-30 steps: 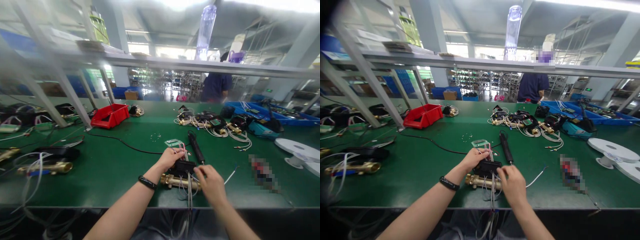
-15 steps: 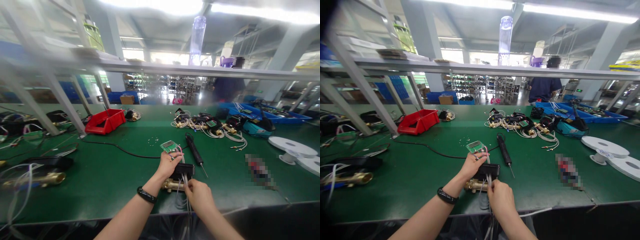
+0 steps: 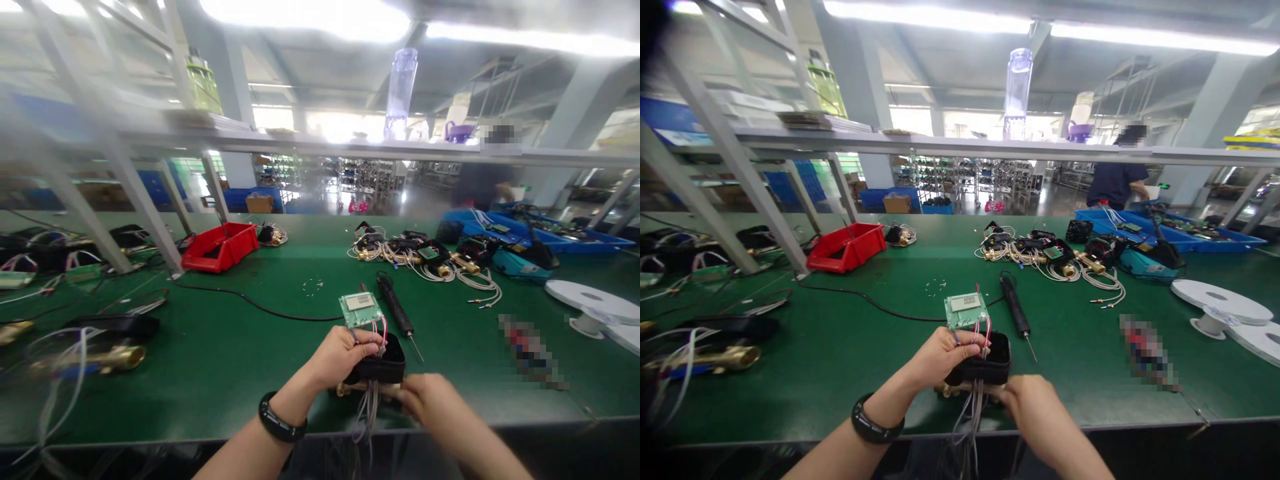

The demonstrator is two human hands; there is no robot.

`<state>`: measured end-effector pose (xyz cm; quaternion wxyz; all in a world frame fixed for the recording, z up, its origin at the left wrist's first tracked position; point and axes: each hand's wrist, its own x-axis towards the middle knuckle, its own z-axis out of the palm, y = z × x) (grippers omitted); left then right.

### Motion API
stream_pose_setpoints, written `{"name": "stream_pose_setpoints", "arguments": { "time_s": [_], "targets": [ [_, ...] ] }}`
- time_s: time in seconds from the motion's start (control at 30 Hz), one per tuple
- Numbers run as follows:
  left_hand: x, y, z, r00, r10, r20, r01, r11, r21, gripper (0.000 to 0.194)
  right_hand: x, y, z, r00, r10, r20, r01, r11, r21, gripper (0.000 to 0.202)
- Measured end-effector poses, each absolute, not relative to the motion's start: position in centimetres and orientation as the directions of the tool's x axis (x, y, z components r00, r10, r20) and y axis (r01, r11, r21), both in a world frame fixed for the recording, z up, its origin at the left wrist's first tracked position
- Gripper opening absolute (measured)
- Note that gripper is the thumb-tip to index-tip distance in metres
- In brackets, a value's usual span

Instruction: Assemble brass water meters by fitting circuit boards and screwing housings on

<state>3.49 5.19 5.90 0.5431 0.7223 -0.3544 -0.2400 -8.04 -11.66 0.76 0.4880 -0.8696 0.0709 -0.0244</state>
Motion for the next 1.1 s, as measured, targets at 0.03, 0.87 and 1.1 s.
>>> {"name": "stream_pose_setpoints", "arguments": {
  "time_s": [0.03,0.87,1.1],
  "targets": [
    [2.9,5.3,6.2,0.623,-0.781,0.049,-0.293,-0.175,0.94,0.021,-8.2,-12.8,2.0,0.988,-0.156,-0.006,-0.09,-0.537,-0.839,0.028],
    [-0.2,6.4,5.6,0.535,-0.807,0.25,-0.751,-0.318,0.578,0.018,-5.6,-10.2,6.8,0.771,-0.419,0.48,0.355,-0.343,-0.87,0.034],
    [-0.4,5.9,6.0,0.567,-0.8,0.195,-0.728,-0.377,0.573,0.025,-4.3,-10.0,4.2,0.776,-0.509,0.374,0.407,-0.049,-0.912,0.034]
  ]
}}
